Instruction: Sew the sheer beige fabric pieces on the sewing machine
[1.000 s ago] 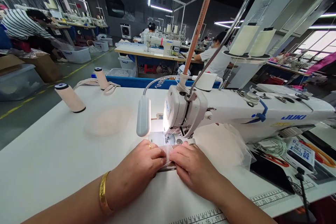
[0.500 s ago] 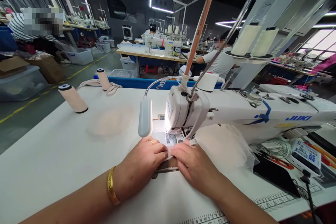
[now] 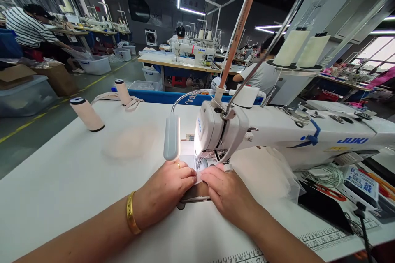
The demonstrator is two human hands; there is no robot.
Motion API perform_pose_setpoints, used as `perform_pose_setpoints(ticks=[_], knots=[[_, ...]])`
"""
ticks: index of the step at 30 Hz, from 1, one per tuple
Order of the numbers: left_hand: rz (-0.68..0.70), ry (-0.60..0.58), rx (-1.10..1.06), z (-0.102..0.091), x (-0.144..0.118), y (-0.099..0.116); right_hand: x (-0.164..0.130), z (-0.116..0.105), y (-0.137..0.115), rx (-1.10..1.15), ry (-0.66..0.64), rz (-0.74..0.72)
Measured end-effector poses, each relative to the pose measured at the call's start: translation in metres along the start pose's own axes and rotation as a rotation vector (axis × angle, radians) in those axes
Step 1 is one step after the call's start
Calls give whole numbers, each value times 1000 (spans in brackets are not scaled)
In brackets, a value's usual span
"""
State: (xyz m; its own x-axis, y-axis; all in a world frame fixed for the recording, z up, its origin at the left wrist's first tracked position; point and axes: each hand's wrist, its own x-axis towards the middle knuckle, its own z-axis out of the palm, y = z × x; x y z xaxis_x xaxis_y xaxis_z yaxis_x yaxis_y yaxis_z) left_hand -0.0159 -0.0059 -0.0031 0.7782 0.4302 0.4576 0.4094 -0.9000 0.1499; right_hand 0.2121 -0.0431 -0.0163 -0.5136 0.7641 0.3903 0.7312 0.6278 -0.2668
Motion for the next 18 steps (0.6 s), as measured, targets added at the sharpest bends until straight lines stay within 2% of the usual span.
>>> perform_pose_setpoints(ticks=[10,18], knots=[[10,35,4,1,2,-5,2,3,1,22,39,8],[-13,18,66,3,4,-10,5,6,3,-9,60,20]])
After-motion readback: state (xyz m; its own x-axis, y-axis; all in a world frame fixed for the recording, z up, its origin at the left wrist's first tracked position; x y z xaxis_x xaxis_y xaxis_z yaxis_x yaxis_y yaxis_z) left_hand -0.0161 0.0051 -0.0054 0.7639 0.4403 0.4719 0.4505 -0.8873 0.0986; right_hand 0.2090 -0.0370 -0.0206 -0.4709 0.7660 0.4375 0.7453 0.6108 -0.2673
